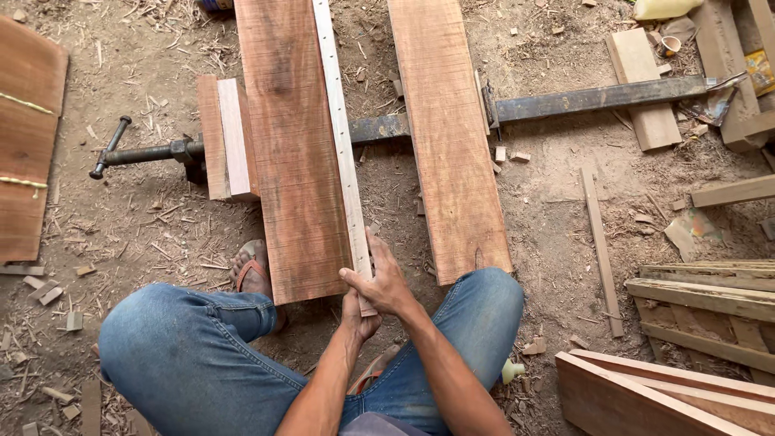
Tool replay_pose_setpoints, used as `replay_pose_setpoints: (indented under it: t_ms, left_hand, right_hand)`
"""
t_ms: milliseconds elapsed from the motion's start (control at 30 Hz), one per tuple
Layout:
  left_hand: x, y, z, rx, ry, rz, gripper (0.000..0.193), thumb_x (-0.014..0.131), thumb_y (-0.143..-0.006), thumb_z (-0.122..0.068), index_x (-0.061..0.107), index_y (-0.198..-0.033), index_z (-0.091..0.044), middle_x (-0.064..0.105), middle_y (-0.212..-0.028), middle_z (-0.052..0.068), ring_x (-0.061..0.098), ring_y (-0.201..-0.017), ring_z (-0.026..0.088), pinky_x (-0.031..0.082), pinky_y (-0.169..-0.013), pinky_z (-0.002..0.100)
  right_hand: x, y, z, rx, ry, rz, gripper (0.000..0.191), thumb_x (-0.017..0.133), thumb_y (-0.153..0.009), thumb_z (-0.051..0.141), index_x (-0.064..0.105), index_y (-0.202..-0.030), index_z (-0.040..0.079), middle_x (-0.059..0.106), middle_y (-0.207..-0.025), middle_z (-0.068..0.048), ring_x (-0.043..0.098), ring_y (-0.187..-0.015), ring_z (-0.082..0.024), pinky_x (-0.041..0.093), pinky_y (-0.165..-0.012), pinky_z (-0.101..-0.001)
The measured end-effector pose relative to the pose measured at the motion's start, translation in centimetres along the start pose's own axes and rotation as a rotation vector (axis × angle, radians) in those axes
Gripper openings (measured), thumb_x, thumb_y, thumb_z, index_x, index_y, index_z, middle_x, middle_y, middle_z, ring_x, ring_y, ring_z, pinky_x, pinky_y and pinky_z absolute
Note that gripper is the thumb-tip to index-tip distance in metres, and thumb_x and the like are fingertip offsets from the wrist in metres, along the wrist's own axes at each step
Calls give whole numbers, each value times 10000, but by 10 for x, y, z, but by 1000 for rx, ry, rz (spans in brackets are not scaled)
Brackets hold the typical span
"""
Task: The person applies wood glue to the edges of wooden planks and joins them together. They use a squeeze bottle to apply glue and then press the planks together to form a larger panel.
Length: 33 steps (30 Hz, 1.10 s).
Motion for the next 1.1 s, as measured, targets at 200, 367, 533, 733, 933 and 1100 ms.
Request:
replay_pose_setpoints:
  t_ms: [200,367,533,733,933,1100]
  left_hand:
    - [-29,30,-58,405,-98,-569,814,347,-948,-691,411,-1500,-95,530,-1462,177,542,-1324,361,486,-1080,530]
    - [-58,59,-87,512,-107,-1085,1064,378,-913,-781,215,-1550,55,400,-1563,239,504,-1378,388,446,-1136,500]
    - [-70,53,-94,361,-305,-1144,1156,191,-917,-856,146,-1567,99,270,-1630,275,338,-1486,392,279,-1232,468]
    - [-75,63,-104,373,-374,-1171,1181,197,-916,-857,180,-1559,133,283,-1642,275,340,-1503,373,275,-1249,450]
    - [-87,71,-123,360,-180,-1082,868,310,-954,-716,345,-1473,-21,464,-1469,147,491,-1314,307,404,-1063,536]
    - [-93,52,-130,77,133,-660,467,415,-983,-499,659,-1020,-102,626,-728,49,575,-611,175,487,-517,340]
  right_hand:
    - [-6,-1,4,-2,-30,47,1008,754,-866,495,275,-1583,-26,383,-1589,-263,393,-1470,-388,316,-1199,-476]
    - [-8,-3,6,45,-128,71,954,718,-885,484,267,-1594,33,446,-1560,-201,520,-1374,-333,450,-1104,-454]
    - [-13,-6,2,92,-138,35,925,703,-900,458,255,-1598,50,457,-1535,-193,577,-1287,-306,535,-1017,-435]
    - [-9,-17,5,59,-65,1,929,693,-908,481,250,-1595,41,454,-1523,-203,582,-1267,-301,535,-1011,-444]
    - [-10,-30,6,105,33,-55,891,677,-946,464,255,-1601,32,465,-1469,-216,554,-1269,-302,494,-1029,-491]
    - [-31,-36,11,123,-112,-150,820,623,-944,454,290,-1557,25,438,-1490,-217,581,-1228,-287,582,-945,-446]
Point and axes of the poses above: each hand's wrist, its own y-axis away from the middle knuckle, its own x-axis out of the palm, z = x × y, the point moved 9 cm from there along -y, towards the middle knuckle
